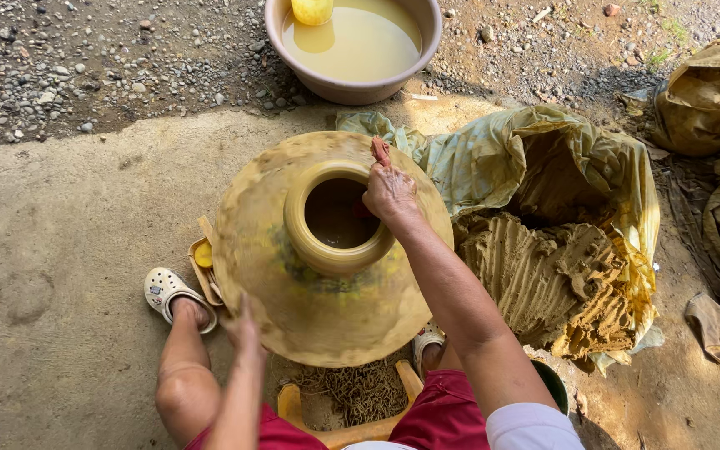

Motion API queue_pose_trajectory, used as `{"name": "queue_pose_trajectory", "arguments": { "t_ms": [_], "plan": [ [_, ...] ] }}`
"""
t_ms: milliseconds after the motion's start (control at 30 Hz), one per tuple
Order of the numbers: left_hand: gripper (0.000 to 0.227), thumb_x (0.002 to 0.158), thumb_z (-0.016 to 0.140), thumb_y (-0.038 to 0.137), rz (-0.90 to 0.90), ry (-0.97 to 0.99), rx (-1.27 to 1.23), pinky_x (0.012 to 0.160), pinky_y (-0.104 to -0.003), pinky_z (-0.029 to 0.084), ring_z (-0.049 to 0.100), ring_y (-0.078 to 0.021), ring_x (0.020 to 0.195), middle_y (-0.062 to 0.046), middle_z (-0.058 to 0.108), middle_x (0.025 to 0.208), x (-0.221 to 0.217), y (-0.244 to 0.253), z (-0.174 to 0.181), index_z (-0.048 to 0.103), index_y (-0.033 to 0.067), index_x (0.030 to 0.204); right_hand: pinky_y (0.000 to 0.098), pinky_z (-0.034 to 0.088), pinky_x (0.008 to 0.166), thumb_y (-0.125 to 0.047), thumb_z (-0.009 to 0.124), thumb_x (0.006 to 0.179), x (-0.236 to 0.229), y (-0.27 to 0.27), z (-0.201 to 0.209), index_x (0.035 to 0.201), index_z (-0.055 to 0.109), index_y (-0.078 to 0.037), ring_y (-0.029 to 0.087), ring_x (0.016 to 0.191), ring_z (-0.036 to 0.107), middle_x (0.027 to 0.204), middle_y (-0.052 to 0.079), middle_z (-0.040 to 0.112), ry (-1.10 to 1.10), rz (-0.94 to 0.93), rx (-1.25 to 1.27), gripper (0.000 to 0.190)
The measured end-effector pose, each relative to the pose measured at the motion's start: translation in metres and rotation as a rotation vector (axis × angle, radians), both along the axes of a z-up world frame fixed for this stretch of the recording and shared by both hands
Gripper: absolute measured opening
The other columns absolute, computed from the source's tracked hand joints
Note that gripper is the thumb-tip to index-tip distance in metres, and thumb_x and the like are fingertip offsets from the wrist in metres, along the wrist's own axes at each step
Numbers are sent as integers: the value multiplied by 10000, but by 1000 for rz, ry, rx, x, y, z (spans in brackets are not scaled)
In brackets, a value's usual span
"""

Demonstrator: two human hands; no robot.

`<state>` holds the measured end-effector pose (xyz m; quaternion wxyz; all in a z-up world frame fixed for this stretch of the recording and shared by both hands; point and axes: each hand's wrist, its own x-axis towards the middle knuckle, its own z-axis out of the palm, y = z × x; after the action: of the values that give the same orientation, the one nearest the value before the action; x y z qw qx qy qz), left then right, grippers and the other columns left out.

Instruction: The person shapes a piece of clay on a manual pottery wheel by hand, periodically dipping a red tool into a bucket of water and applying it to the inner and outer walls of the clay vessel to smooth and form the cylinder.

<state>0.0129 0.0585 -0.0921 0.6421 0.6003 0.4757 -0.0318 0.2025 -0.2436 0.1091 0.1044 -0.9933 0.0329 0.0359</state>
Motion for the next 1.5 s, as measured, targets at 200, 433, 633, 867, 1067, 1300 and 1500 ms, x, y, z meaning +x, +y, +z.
{"name": "queue_pose_trajectory", "arguments": {
  "t_ms": [200,433,633,867,1067,1300,1500],
  "plan": [
    [417,898,711,384,-667,188,-491,680,-314,570,662,-160,773,-52,694,881,-161,-171,0,615,124,1210,491,566,904,-115,715,786,-1,7,3,1044,721,9,398,996,722,1018,252,735,8,31,-22,287],
    [563,945,710,292,-1050,157,-475,844,-372,571,702,-219,1072,-94,714,1280,-175,-177,-28,522,140,1453,498,575,878,-113,707,787,-10,0,5,1061,701,38,408,974,726,993,267,734,6,14,8,313],
    [567,941,721,306,-1148,176,-452,824,-342,546,685,-186,1047,-45,689,1240,-176,-175,-22,519,173,1453,502,566,892,-125,698,795,-10,-2,2,1030,714,29,420,986,715,1001,272,729,-8,29,8,282],
    [586,920,755,314,-1077,146,-426,797,-316,548,694,-171,1017,-61,708,1221,-172,-171,-32,553,155,1447,501,567,889,-139,716,792,-8,-2,14,1033,712,24,418,995,711,1016,265,727,25,14,9,291],
    [565,945,713,360,-1236,226,-459,836,-313,549,660,-166,991,-63,675,1228,-142,-149,37,525,178,1447,513,566,888,-132,708,796,-8,-1,18,1038,714,13,419,1005,709,1028,251,731,38,14,-4,282],
    [653,1008,686,394,-1132,-233,89,1117,-505,404,453,-280,1378,-157,465,1523,8,-37,119,458,52,1515,533,557,883,-147,709,797,-7,1,13,1058,698,22,426,1005,702,1010,258,731,13,24,-8,311],
    [575,1000,694,391,-391,-299,786,920,-453,517,628,-319,1129,-182,674,1282,92,59,57,474,91,1439,535,560,883,-123,678,817,-12,-2,12,1074,697,26,434,997,709,1012,264,730,0,32,-15,298]
  ]
}}
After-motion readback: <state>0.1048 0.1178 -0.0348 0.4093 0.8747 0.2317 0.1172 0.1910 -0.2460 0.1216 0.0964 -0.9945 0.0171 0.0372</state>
